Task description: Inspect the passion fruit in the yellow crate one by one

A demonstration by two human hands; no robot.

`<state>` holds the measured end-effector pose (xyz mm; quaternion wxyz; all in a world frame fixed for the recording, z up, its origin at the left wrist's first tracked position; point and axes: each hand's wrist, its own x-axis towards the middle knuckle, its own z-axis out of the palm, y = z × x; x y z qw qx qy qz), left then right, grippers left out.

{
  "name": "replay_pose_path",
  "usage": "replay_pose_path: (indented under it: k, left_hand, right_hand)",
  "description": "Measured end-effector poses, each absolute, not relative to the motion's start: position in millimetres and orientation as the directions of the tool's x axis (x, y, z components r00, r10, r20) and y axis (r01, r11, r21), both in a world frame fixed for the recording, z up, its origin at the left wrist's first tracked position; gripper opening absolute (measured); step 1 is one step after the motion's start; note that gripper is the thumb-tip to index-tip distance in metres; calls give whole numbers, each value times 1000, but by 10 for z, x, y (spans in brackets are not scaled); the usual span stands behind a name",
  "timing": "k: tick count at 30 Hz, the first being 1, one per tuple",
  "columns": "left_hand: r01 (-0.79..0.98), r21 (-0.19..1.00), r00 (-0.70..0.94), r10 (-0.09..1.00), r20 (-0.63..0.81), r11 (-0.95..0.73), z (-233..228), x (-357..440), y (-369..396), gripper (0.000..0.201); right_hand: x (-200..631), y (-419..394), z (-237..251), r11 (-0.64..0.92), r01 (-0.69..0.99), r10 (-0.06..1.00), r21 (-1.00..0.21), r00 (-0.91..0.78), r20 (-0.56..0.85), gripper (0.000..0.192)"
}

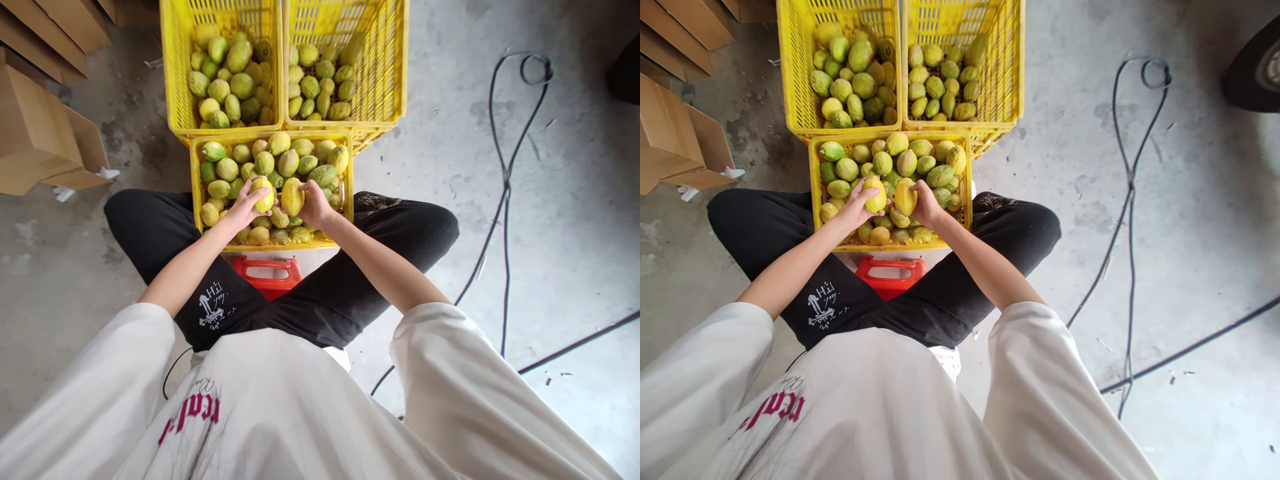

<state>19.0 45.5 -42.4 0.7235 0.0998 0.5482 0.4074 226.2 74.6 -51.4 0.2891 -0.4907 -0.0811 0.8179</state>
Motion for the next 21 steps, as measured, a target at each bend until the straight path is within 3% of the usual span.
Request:
replay_pose_path:
  k: [5,14,17,21]
  left_hand:
    - [-495,587,78,705,-704,641,-439,194,462,78]
    - [-467,596,35,687,-726,654,-315,270,461,60]
    - [-461,619,9,700,-714,636,-331,271,456,46]
    - [-432,656,-31,717,-697,619,-400,249,475,26]
  right_hand:
    - [2273,738,-636,-801,-388,583,-457,-330,-742,31]
    - [2284,687,-572,-753,-339,652,-564,-271,-708,22]
    - [2265,703,-488,-771,-347,629,-534,-279,-726,10]
    - [2253,725,-425,-792,-347,605,-502,-337,-721,25]
